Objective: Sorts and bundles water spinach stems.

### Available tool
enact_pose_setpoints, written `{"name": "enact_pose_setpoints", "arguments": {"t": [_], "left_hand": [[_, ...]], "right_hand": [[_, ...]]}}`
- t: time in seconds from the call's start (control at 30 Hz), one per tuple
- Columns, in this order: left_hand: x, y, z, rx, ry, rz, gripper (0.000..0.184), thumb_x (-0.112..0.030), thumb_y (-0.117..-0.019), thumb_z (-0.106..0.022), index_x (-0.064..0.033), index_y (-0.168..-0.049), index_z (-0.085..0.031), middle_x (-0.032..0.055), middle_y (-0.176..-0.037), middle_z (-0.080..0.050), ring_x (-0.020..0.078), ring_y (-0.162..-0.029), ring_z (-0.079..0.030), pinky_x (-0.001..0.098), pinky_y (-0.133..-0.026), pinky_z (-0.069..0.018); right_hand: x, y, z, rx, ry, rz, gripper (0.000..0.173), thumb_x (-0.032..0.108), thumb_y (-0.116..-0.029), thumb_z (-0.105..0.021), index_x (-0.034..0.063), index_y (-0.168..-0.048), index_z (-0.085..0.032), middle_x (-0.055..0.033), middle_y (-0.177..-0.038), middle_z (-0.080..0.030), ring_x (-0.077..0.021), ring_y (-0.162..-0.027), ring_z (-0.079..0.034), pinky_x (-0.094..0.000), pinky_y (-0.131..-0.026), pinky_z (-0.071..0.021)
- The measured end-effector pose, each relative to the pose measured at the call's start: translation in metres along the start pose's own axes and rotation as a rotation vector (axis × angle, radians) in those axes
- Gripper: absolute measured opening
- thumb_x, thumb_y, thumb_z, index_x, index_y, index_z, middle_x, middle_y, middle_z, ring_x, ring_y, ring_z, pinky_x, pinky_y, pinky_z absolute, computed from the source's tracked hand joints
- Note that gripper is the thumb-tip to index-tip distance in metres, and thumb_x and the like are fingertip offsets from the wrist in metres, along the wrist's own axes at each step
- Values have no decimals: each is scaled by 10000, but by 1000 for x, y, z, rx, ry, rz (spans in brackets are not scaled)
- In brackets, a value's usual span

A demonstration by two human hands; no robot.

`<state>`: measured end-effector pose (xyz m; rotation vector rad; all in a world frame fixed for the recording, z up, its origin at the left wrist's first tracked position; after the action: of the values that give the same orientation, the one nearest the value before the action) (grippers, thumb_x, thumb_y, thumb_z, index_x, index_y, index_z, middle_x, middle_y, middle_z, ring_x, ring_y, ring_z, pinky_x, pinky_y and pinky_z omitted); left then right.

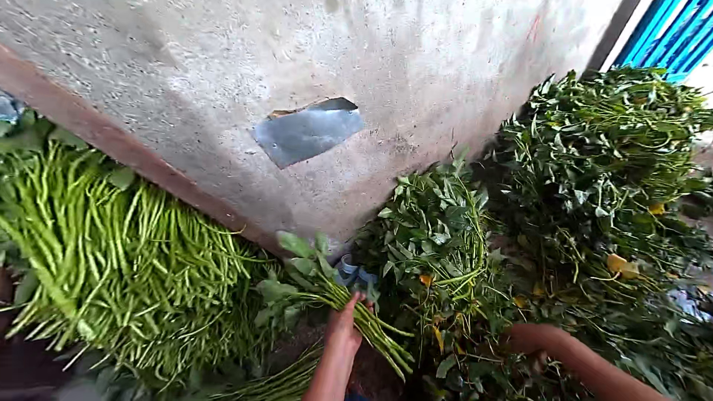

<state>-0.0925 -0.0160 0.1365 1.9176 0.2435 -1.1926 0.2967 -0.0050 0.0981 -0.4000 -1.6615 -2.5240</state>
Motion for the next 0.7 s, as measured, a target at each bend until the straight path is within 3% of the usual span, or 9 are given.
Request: {"name": "enact_pose_setpoints", "arguments": {"t": [0.1, 0.2, 0.3, 0.37, 0.43, 0.5, 0.53, 0.6, 0.7], "left_hand": [[8, 9, -7, 21, 0, 88, 103, -86, -1038, -571, 0, -1090, -554, 87, -789, -622, 170, -626, -642, 307, -588, -593], [12, 17, -15, 52, 26, 145, 87, -105, -1055, -538, -23, -1038, -562, 81, -769, -626, 174, -623, -655, 314, -587, -605], [11, 23, -22, 146, 67, 186, 145, -133, -1077, -503, -52, -1158, -590, 71, -796, -643, 176, -665, -679, 325, -631, -618], [9, 27, -23, 187, 58, 216, 176, -142, -1081, -494, -57, -1192, -601, 58, -803, -655, 160, -661, -680, 300, -620, -612], [8, 27, -22, 181, 56, 228, 127, -133, -1076, -498, -58, -1093, -600, 55, -801, -656, 146, -636, -663, 278, -586, -597], [9, 25, -18, 172, 63, 228, 118, -125, -1074, -502, -58, -1100, -595, 75, -879, -686, 144, -640, -663, 270, -565, -584], [9, 23, -16, 169, 76, 226, 119, -115, -1070, -505, -54, -1111, -598, 88, -914, -695, 153, -652, -667, 278, -570, -584], [9, 21, -14, 171, 99, 212, 106, -111, -1059, -518, -58, -1112, -594, 78, -867, -653, 168, -656, -656, 303, -588, -594], [3, 21, -17, 157, 83, 203, 107, -144, -1048, -561, -47, -1080, -595, 62, -764, -600, 165, -616, -631, 305, -571, -588]], "right_hand": [[-6, -51, 76, -354, -622, 35, 443, 347, -1118, -417, 7, -1331, -604, -178, -1126, -689, -244, -872, -680, -425, -829, -554], [-2, -117, 101, -580, -967, -83, 557, 444, -1095, -460, -16, -1398, -543, -238, -1236, -663, -327, -1018, -699, -476, -900, -560], [6, -144, 110, -679, -903, -227, 560, 425, -1055, -535, -49, -1346, -599, -264, -1373, -607, -373, -1309, -581, -542, -1104, -448], [8, -146, 112, -677, -838, -269, 501, 384, -1028, -581, -34, -1297, -645, -254, -1388, -603, -375, -1349, -549, -556, -1120, -430], [7, -133, 121, -723, -835, -267, 452, 352, -1009, -607, -5, -1280, -667, -247, -1363, -621, -380, -1335, -558, -565, -1107, -438], [-1, -114, 129, -835, -983, -201, 442, 307, -1006, -635, -15, -1308, -646, -275, -1338, -622, -400, -1300, -574, -572, -1092, -441], [-6, -105, 132, -869, -1117, -145, 430, 261, -1013, -633, -25, -1334, -623, -277, -1328, -621, -388, -1263, -592, -557, -1062, -460], [-6, -83, 136, -811, -1522, 36, 388, 191, -1051, -550, 10, -1392, -517, -194, -1219, -624, -268, -1020, -639, -438, -850, -541], [13, -40, 140, -695, -1824, 375, 218, 114, -1059, -453, 74, -1272, -469, -90, -931, -624, -150, -647, -603, -317, -566, -536]]}}
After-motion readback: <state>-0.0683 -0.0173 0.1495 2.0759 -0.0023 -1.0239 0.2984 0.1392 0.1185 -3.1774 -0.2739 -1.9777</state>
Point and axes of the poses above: each hand's wrist, its own y-axis away from the middle knuckle, its own z-axis out of the back of the hand, x = y × z, the point moved 5 cm from there along -y, towards the middle knuckle
